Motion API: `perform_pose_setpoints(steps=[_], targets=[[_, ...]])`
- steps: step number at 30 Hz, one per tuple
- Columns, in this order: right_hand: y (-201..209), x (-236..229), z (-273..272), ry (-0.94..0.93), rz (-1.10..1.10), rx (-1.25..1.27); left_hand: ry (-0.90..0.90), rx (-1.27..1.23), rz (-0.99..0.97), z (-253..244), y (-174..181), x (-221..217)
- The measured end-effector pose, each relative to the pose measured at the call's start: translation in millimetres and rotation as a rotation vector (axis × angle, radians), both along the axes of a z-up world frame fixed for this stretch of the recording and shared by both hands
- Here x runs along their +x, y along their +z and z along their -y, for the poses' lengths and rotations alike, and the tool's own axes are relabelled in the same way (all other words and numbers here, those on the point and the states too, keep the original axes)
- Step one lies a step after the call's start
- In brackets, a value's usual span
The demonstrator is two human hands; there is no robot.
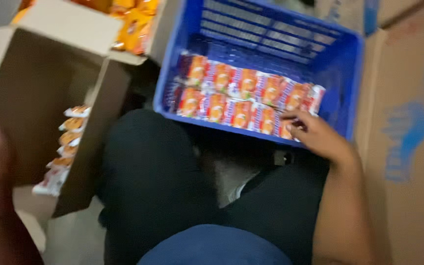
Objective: The person transfers small snack packets from a blue plastic basket into a cardboard box. They pick up packets one at a time and place them in rows inside the box, repeating this process throughout the clip.
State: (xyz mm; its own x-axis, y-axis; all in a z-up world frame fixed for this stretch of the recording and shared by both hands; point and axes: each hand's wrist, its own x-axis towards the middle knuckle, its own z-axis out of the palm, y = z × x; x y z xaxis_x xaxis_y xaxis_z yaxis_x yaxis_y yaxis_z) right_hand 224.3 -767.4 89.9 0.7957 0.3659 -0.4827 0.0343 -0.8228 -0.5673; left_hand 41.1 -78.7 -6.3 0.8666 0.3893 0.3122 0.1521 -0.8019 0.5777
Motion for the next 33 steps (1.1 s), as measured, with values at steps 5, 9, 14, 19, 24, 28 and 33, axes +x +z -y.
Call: perform_pose_setpoints(steps=[5, 9, 14, 19, 24, 28, 33], targets=[[12, 15, 47, -0.376, 0.088, -0.096, -0.399, -0.098, -0.095, 227, 115, 102], [-57, 25, 105, -0.582, 0.287, 0.068, -0.893, -0.314, -0.247, 355, 71, 162], [-69, 17, 97, -0.678, 0.213, 0.242, -0.879, -0.257, -0.663, 472, -15, 211], [-31, 15, 89, -0.690, 0.209, 0.198, -0.692, -0.154, -0.891, 527, -105, 235], [-43, 22, 102, -0.729, 0.213, 0.292, -0.553, -0.124, -0.993, 543, -98, 242], [-29, 19, 95, -0.739, 0.205, 0.332, -0.541, -0.162, -1.048, 543, -79, 239], [-34, 19, 91, -0.716, 0.176, 0.305, -0.621, 0.016, -0.982, 538, -126, 239]])
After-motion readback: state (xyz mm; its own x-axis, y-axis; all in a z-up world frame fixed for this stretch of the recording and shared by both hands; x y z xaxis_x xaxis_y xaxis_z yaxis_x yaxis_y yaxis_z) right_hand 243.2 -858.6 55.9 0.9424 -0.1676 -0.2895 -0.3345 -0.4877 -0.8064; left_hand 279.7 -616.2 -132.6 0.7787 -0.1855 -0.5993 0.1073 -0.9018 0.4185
